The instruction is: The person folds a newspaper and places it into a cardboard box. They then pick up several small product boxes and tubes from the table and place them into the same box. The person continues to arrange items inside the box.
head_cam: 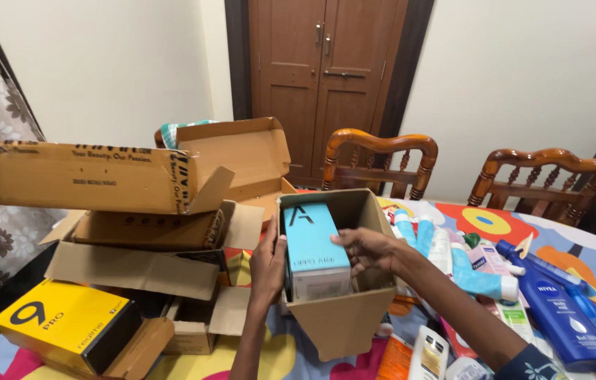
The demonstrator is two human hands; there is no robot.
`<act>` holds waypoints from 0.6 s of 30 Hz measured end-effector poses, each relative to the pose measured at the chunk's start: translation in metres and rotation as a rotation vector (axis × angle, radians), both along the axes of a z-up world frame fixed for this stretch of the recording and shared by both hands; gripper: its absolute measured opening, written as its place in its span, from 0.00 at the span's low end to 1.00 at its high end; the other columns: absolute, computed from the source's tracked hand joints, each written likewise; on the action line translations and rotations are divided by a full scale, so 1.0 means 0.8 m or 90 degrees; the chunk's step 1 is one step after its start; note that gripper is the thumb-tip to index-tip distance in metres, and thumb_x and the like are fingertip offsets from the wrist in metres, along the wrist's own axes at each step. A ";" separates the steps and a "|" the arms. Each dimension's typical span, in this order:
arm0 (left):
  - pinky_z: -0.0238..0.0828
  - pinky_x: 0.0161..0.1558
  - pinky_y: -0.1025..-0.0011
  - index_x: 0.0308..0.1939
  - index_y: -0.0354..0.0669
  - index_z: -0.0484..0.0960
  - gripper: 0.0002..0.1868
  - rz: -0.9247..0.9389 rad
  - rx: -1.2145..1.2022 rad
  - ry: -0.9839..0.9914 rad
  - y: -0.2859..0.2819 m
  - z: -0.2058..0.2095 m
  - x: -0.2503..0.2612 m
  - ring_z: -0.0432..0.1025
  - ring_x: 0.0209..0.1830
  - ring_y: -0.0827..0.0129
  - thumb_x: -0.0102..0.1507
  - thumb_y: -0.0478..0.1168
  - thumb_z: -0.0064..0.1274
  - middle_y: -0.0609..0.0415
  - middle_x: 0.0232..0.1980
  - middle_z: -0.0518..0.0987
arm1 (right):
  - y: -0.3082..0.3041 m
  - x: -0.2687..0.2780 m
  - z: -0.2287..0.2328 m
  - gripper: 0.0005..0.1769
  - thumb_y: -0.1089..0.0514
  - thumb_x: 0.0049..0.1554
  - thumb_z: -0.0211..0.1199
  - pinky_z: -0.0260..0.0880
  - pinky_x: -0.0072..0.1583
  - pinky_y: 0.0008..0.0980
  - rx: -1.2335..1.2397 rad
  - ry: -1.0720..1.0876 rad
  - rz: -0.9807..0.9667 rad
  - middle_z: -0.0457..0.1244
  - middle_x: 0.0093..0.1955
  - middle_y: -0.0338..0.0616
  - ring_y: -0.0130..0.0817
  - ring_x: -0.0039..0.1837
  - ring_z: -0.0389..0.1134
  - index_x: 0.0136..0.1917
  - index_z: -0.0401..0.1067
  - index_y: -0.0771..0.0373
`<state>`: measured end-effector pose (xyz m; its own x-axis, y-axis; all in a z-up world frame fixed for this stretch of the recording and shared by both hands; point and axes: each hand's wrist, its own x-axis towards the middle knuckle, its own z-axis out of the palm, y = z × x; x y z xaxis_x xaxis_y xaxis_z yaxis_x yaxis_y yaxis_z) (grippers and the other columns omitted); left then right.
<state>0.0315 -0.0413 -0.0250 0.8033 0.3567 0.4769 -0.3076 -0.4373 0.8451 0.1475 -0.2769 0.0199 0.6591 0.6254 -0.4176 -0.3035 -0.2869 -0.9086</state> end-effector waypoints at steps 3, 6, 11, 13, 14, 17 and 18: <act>0.69 0.63 0.63 0.77 0.52 0.60 0.32 -0.079 -0.096 0.012 0.005 0.003 0.003 0.74 0.65 0.58 0.68 0.49 0.40 0.44 0.69 0.75 | -0.001 0.016 -0.029 0.28 0.52 0.58 0.69 0.72 0.51 0.37 0.051 0.055 -0.020 0.64 0.44 0.35 0.28 0.46 0.66 0.69 0.64 0.57; 0.69 0.62 0.66 0.77 0.56 0.62 0.32 -0.108 -0.122 0.029 0.003 0.005 0.003 0.76 0.63 0.61 0.66 0.48 0.43 0.46 0.67 0.78 | 0.005 0.030 -0.045 0.26 0.60 0.57 0.65 0.73 0.55 0.41 0.026 0.083 -0.068 0.65 0.50 0.38 0.31 0.51 0.69 0.67 0.61 0.59; 0.70 0.60 0.66 0.77 0.56 0.62 0.32 -0.088 -0.063 0.005 0.001 0.007 0.001 0.77 0.60 0.64 0.67 0.48 0.43 0.45 0.66 0.78 | 0.037 0.043 -0.094 0.25 0.65 0.56 0.64 0.73 0.58 0.45 -0.098 -0.034 -0.041 0.66 0.55 0.52 0.42 0.54 0.70 0.65 0.66 0.73; 0.71 0.58 0.66 0.77 0.59 0.61 0.32 -0.086 -0.054 0.035 -0.001 0.011 -0.004 0.78 0.55 0.65 0.67 0.48 0.43 0.45 0.61 0.81 | 0.053 0.044 -0.116 0.25 0.64 0.56 0.62 0.75 0.60 0.48 -0.141 -0.053 -0.031 0.65 0.56 0.53 0.46 0.56 0.69 0.66 0.65 0.72; 0.72 0.56 0.66 0.77 0.61 0.61 0.33 -0.083 -0.051 0.075 0.000 0.013 -0.007 0.78 0.51 0.65 0.66 0.48 0.42 0.45 0.56 0.83 | 0.058 0.047 -0.126 0.25 0.64 0.57 0.62 0.76 0.60 0.47 -0.152 -0.066 -0.039 0.66 0.57 0.55 0.47 0.57 0.69 0.66 0.64 0.73; 0.73 0.54 0.66 0.77 0.63 0.61 0.33 -0.089 -0.044 0.069 -0.002 0.018 -0.010 0.78 0.46 0.67 0.66 0.48 0.43 0.47 0.50 0.85 | 0.074 0.060 -0.145 0.26 0.60 0.57 0.61 0.77 0.57 0.46 -0.211 -0.109 -0.041 0.66 0.55 0.56 0.46 0.55 0.70 0.67 0.62 0.71; 0.72 0.53 0.66 0.77 0.62 0.62 0.32 -0.093 -0.040 0.046 -0.002 0.018 -0.012 0.78 0.45 0.69 0.66 0.48 0.44 0.47 0.49 0.85 | 0.080 0.063 -0.149 0.27 0.59 0.57 0.61 0.77 0.56 0.45 -0.237 -0.125 -0.033 0.67 0.54 0.56 0.46 0.54 0.71 0.67 0.62 0.70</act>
